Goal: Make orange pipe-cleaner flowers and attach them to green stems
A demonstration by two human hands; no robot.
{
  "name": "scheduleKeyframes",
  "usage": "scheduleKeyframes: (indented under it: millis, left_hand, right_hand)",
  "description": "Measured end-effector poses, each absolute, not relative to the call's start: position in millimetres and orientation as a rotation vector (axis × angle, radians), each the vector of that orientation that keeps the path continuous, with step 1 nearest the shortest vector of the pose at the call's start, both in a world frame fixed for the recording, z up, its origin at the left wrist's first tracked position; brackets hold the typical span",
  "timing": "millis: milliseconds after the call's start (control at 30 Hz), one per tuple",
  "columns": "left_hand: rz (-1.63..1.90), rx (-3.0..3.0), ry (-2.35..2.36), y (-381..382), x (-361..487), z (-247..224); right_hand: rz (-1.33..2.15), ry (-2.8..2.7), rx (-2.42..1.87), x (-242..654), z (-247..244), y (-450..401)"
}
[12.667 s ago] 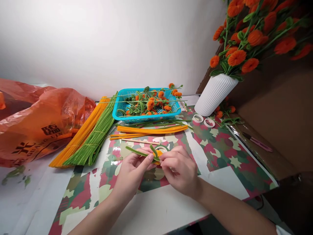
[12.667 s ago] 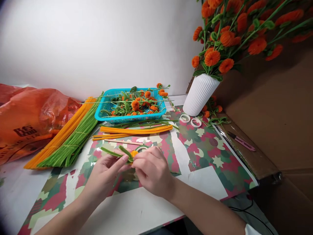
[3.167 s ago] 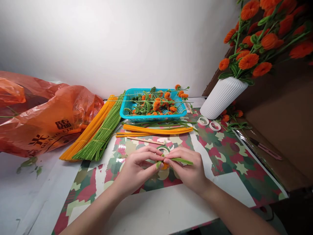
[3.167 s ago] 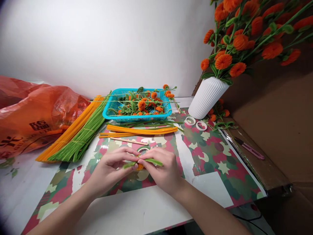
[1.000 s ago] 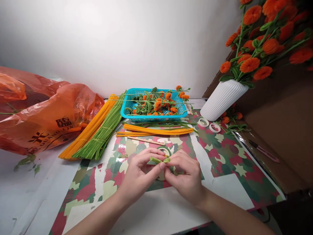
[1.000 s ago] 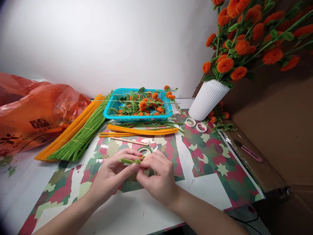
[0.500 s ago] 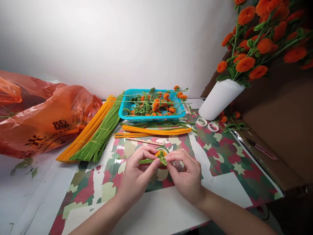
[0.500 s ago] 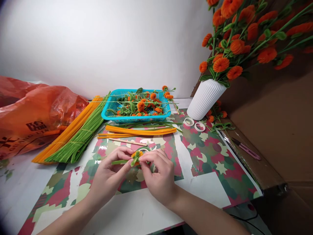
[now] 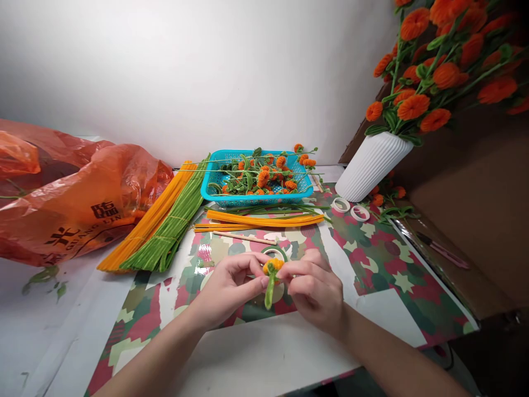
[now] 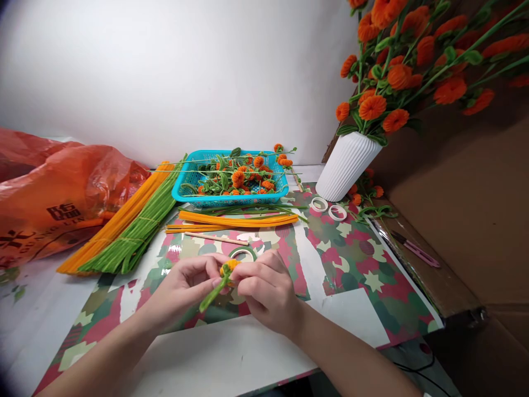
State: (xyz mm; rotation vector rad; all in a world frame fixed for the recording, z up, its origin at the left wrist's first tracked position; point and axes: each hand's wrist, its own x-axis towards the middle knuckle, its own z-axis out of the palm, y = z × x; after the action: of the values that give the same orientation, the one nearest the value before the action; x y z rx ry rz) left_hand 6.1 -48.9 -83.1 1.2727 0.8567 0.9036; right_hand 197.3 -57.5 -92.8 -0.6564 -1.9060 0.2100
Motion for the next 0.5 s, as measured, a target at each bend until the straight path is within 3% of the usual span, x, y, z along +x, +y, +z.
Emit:
scheduleKeyframes:
  millis: [167, 333, 500]
  left_hand:
    - [1.235, 1.69, 1.062, -59, 17, -85]
    - [1.57, 2.224, 1.077, -63, 20, -90]
    - [1.664, 2.5, 0.897, -61, 21, -95]
  right_hand:
    - [0.517, -1.652, -0.838, 185, -96, -62]
    - [1.346, -1.044, -0.918, 172, -93, -68]
    - [1.912, -0.507, -0.919, 178, -83, -63]
